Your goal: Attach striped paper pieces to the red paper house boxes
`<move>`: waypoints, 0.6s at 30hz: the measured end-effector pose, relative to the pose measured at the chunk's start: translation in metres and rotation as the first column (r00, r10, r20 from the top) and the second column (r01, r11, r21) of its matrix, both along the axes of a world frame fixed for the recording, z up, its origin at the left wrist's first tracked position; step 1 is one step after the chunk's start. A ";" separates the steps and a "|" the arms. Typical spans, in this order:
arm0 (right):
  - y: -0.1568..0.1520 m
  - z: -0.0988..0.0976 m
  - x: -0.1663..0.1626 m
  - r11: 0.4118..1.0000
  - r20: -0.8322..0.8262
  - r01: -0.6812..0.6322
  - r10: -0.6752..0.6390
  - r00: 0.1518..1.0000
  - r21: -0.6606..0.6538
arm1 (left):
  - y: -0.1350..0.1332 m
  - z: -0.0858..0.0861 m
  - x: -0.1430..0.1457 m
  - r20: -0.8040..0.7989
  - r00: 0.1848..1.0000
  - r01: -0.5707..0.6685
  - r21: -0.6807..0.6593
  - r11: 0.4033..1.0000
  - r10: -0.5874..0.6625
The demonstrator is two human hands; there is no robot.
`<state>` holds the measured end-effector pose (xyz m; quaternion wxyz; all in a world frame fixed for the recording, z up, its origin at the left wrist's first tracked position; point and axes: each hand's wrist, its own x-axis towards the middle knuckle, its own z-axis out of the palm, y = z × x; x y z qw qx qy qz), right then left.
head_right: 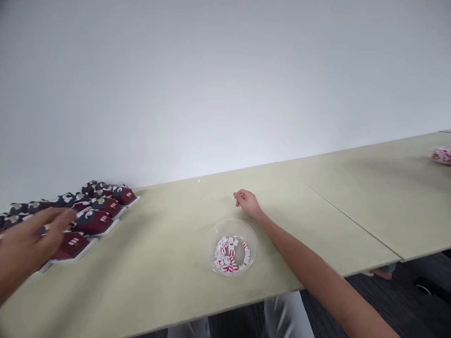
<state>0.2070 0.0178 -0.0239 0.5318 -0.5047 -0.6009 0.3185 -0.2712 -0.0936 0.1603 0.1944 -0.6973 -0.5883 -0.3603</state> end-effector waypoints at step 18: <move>-0.006 0.016 0.007 0.990 -0.405 -0.139 0.113 0.907 -0.035 | 0.086 -0.127 0.228 0.014 0.855 0.503 -0.259 0.824 -0.518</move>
